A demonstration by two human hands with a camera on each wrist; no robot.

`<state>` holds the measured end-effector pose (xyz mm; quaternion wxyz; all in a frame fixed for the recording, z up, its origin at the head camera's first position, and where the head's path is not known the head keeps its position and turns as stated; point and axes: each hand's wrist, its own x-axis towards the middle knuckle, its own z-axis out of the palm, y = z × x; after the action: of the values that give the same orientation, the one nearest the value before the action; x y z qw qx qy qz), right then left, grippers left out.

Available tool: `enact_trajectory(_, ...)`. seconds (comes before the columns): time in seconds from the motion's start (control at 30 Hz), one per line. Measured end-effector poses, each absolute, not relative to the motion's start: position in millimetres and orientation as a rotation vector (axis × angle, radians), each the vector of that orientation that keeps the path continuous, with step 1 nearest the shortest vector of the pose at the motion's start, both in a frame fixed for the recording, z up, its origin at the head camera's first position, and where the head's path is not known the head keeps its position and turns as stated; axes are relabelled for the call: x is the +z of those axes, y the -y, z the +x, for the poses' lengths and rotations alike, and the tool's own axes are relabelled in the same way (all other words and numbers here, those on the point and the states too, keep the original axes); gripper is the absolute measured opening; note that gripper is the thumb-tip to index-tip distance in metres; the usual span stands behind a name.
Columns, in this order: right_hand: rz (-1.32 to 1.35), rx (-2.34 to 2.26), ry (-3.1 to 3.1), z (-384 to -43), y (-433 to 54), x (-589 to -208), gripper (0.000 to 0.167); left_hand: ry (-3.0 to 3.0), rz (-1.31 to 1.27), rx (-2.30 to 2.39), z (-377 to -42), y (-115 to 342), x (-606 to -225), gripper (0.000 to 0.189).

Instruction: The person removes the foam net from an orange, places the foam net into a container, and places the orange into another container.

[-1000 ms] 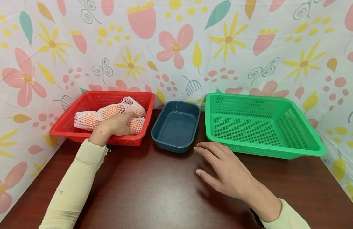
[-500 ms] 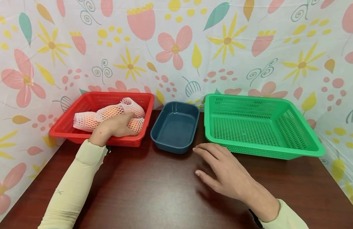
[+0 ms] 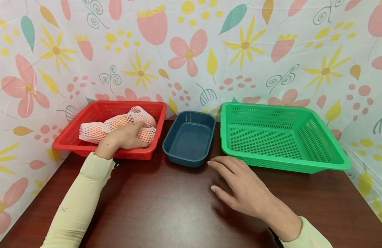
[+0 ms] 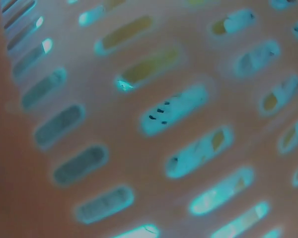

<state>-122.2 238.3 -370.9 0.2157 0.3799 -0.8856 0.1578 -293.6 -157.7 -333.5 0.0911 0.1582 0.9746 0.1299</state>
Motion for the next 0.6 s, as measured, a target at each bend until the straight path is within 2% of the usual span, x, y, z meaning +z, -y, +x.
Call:
enact_trajectory(0.27, 1.045, 0.433, 2.458, -121.5, -237.9, -372.4, 0.065, -2.91, 0.467, 0.361, -291.0, 157.5, -332.6, 0.086)
enact_trajectory(0.6, 1.031, 0.42, 2.471, -120.2, -238.7, -372.3, 0.066, -2.914, 0.474, 0.413, -286.5, 160.6, -329.5, 0.089)
